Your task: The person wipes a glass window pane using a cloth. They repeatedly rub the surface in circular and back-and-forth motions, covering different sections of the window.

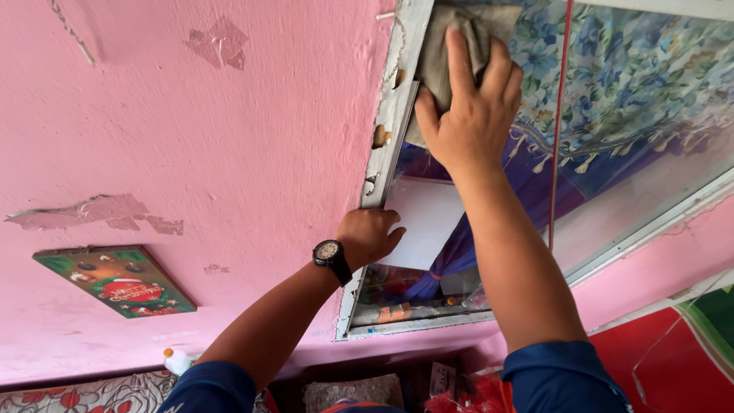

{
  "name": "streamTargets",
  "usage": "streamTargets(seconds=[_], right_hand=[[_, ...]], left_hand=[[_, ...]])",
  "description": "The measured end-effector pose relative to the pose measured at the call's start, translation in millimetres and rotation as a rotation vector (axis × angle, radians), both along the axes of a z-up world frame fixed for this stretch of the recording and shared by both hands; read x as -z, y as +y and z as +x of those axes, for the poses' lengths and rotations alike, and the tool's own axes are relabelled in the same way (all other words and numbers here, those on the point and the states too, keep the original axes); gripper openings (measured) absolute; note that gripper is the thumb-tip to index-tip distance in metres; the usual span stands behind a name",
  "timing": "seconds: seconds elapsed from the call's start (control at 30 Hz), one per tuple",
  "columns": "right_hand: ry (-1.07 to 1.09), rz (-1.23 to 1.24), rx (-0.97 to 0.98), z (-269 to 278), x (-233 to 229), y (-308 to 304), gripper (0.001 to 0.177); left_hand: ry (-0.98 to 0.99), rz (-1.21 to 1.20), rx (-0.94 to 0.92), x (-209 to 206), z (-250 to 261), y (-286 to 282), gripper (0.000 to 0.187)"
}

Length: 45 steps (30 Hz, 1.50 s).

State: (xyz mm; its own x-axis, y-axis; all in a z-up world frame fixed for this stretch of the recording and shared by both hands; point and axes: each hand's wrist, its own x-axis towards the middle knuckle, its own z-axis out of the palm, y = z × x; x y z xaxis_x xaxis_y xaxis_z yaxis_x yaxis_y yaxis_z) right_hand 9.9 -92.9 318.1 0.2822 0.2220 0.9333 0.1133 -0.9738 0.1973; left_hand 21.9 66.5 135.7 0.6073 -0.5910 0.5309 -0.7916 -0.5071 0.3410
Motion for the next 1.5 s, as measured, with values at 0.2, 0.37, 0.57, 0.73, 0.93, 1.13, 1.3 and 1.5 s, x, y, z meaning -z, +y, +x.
streamTargets(seconds=[0.2, 0.37, 0.57, 0.73, 0.93, 1.13, 1.3, 1.5], right_hand=[[0.043, -0.120, 0.115, 4, -14, -5, 0.082], [0.077, -0.042, 0.098, 8, -23, -44, 0.082], [0.045, 0.224, 0.028, -8, -13, -72, 0.086], [0.061, 0.058, -0.052, 3, -17, -46, 0.082], [0.034, -0.017, -0.060, 18, 5, -48, 0.069], [0.179, 0.091, -0.168, 1, 136, -42, 0.054], [0.287, 0.208, -0.265, -20, 190, -50, 0.044], [0.397, 0.304, -0.588, -30, 131, -64, 0.049]], left_hand=[[0.023, -0.007, -0.004, -4, -2, -1, 0.026], [0.076, -0.013, -0.015, -4, -2, -3, 0.026], [0.045, -0.036, -0.055, -2, -3, -8, 0.026], [0.102, -0.029, -0.102, -8, -6, -12, 0.025], [0.132, -0.321, -0.074, -13, -20, -19, 0.020], [0.021, -0.590, -0.118, -2, -51, -42, 0.029], [-0.182, -0.501, -0.126, 29, -68, -67, 0.049], [-0.225, -0.269, -0.196, 15, -52, -88, 0.070]])
